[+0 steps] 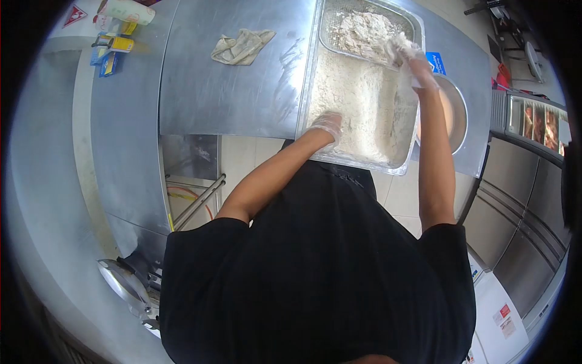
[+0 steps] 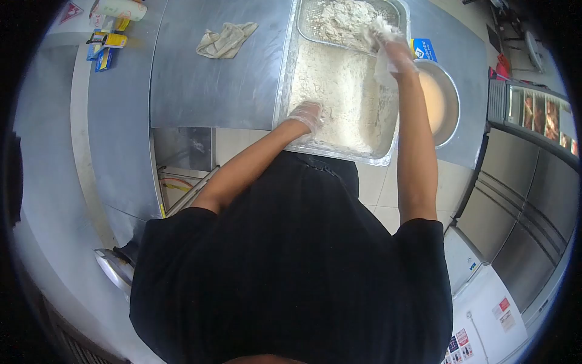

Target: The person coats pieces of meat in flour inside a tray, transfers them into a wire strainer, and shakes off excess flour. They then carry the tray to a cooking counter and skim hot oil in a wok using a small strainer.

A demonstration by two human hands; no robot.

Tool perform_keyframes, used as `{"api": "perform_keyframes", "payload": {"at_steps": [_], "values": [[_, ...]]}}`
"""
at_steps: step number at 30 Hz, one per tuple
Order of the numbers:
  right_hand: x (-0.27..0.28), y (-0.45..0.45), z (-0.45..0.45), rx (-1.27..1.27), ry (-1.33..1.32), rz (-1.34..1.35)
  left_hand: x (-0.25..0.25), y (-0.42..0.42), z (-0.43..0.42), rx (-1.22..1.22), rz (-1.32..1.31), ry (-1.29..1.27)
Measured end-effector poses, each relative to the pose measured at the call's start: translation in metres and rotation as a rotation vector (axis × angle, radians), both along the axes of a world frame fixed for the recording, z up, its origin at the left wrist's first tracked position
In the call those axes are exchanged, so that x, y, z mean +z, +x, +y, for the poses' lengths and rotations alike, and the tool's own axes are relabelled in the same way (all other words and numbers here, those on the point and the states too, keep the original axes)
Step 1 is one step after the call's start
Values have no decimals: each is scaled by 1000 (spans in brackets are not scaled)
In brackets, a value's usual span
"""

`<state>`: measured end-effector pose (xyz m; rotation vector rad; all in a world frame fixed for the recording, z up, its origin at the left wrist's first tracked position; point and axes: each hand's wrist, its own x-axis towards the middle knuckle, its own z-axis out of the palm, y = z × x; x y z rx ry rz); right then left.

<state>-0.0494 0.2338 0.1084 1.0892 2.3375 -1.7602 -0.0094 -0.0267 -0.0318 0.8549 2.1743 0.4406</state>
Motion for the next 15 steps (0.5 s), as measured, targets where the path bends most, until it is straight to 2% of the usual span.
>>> {"api": "perform_keyframes", "payload": {"at_steps": [1, 2, 4, 6, 7, 9, 10, 11, 13, 14, 15], "values": [[-1, -5, 5, -49, -183, 21, 2, -1, -1, 22, 3, 7], [-9, -6, 4, -34, -353, 238, 4, -4, -1, 42, -33, 29], [-14, 5, -15, 109, -185, 372, 12, -6, -4, 78, -117, 74], [-61, 24, -16, 300, -219, 368, 12, -10, -9, 25, -138, 65], [-108, 37, -10, 420, -336, 300, 11, -14, -10, 0, -144, 61], [-136, 53, -51, 700, 446, -135, 18, -19, -11, -25, -132, -8], [-138, 61, -77, 740, 591, -134, 24, -22, -10, -42, -126, -41], [-135, 69, -103, 778, 736, -132, 34, -22, -8, -20, 3, -65], [-86, 76, -136, 883, 654, -427, 54, -19, -2, 31, 264, -115], [-96, 90, -136, 1034, 702, -321, 34, -18, 2, 30, 266, -102], [-99, 100, -141, 1097, 703, -345, 30, -19, 4, -17, 288, -133]]}}
